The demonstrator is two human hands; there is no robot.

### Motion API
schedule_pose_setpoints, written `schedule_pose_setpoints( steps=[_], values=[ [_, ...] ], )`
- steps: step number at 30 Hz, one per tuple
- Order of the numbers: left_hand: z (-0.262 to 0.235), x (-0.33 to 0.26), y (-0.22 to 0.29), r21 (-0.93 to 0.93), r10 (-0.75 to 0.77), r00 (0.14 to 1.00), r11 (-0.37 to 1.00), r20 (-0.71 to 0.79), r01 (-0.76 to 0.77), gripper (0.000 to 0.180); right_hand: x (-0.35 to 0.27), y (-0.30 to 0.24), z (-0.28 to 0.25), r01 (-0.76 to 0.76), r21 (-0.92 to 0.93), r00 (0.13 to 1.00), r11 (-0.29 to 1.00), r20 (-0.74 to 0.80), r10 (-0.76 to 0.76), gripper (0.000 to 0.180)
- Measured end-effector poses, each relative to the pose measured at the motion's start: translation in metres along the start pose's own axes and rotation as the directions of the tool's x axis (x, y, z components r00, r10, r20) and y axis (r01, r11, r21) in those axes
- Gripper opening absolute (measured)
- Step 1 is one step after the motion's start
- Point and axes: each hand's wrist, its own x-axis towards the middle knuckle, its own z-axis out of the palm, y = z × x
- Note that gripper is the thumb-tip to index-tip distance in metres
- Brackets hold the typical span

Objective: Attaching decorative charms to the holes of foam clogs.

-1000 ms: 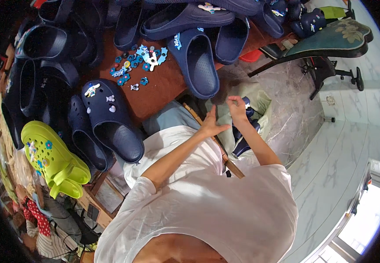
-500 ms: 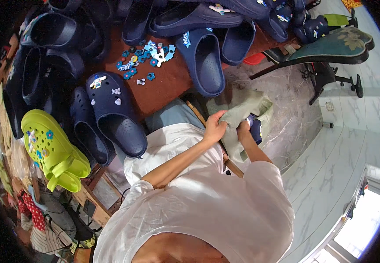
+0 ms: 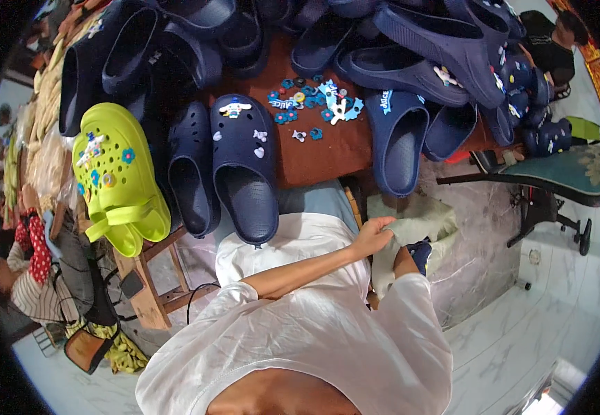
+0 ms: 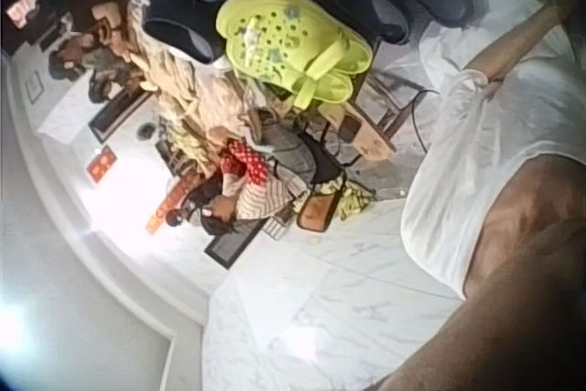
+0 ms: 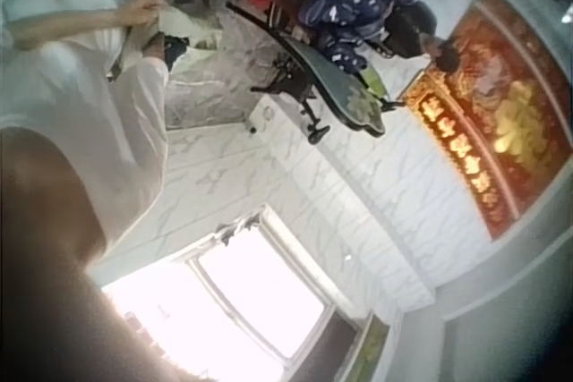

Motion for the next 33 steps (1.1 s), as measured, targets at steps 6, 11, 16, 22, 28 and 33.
schedule_pose_setpoints(
  steps=[6,11,16,22,28,33],
  values=[
    [-0.02,0.021,0.003,0.154,-0.022,0.898,0.983,-0.44,0.1,0.033,-0.051,-0.086,-0.025,0.61,-0.648,0.789,0.455,0.444,-0.426,0.035],
    [-0.002,0.015,0.026,0.654,0.398,0.886,0.74,-0.24,-0.156,0.035,-0.134,-0.124,-0.03,0.411,0.028,0.894,0.911,0.184,-0.409,0.027],
    [0.011,0.039,0.01,0.558,-0.274,0.945,0.82,0.18,0.132,0.064,-0.203,-0.126,0.003,0.525,-0.044,0.806,0.85,0.344,-0.481,0.025],
    [-0.014,0.047,-0.013,0.152,-0.463,0.886,0.877,0.023,0.455,0.056,-0.225,-0.092,0.021,0.745,0.156,0.438,0.649,0.618,-0.652,0.047],
    [-0.023,0.049,-0.02,-0.036,-0.452,0.869,0.89,-0.2,0.454,0.014,-0.168,-0.037,0.003,0.262,0.168,0.801,0.95,0.511,-0.312,0.036],
    [-0.04,0.059,-0.043,-0.294,-0.507,0.844,0.845,-0.173,0.447,0.025,-0.09,0.021,0.004,0.719,-0.231,0.573,0.655,0.731,-0.371,0.037]
  ],
)
